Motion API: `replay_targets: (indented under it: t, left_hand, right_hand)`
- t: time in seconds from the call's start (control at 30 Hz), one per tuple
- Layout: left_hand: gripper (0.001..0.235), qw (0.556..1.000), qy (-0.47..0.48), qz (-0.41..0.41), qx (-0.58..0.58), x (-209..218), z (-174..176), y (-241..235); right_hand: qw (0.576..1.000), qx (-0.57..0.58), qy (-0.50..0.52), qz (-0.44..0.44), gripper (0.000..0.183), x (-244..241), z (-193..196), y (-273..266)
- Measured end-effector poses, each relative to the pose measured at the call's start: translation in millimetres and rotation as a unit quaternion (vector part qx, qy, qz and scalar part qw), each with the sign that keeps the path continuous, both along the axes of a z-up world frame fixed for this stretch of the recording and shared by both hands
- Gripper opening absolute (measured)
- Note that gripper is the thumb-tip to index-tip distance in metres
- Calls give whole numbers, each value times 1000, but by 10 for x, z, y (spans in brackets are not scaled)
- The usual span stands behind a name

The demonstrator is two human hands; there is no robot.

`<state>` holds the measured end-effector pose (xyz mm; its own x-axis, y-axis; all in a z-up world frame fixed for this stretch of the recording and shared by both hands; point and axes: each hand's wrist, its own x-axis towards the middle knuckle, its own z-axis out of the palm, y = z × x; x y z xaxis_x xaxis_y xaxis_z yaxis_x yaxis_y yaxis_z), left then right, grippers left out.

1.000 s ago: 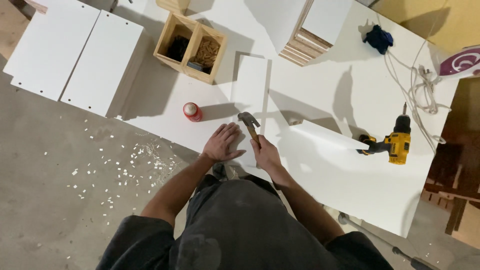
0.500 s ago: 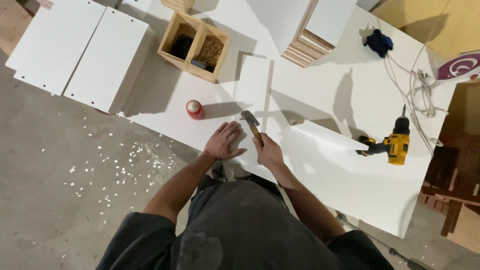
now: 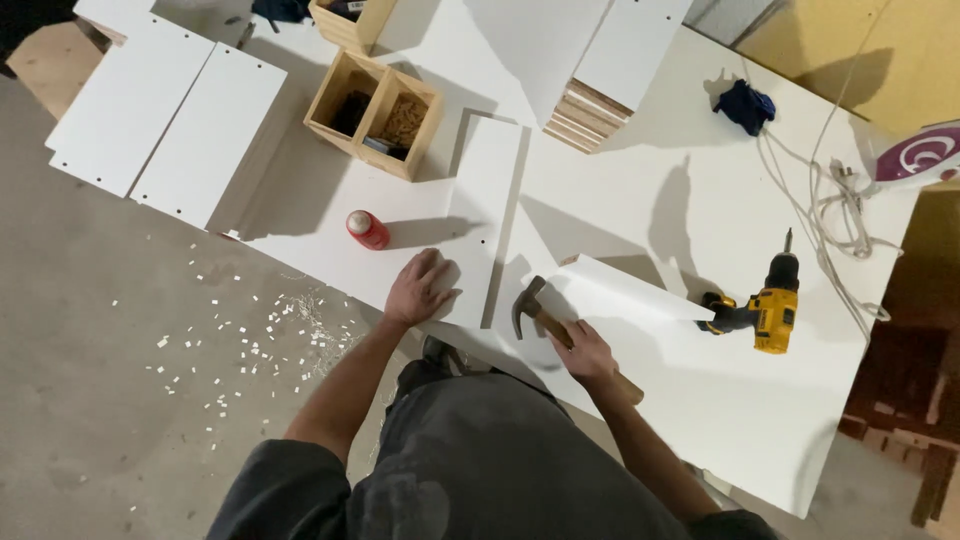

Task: Assembling white wooden panels by applying wood glue and using a hammer to join the pieces.

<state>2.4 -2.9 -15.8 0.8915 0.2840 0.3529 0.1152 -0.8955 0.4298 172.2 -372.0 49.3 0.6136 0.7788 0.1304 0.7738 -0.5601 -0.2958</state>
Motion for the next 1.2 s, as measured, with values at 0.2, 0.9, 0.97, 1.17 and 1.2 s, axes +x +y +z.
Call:
replay_targets:
  t: [0.2, 0.9, 0.97, 1.17, 1.2]
  left_hand:
    - [53, 988, 58, 110, -88, -210, 42, -182]
    - [16, 976, 55, 178, -117, 566, 1507, 2632]
    - [12, 980, 148, 58, -121, 689, 1642, 2744]
    - [107, 861, 400, -148, -276, 192, 1439, 2503]
    - [107, 860, 402, -153, -276, 139, 1494, 2348]
  right_hand:
    - [962, -204, 180, 9, 49, 206, -38, -80]
    - [992, 87, -88, -11, 17, -215, 186, 527]
    - [988, 114, 25, -104, 11, -329, 132, 666]
    - [905, 47, 373, -200, 30, -697, 585, 1341]
    - [904, 47, 373, -205, 30, -723, 611, 1485]
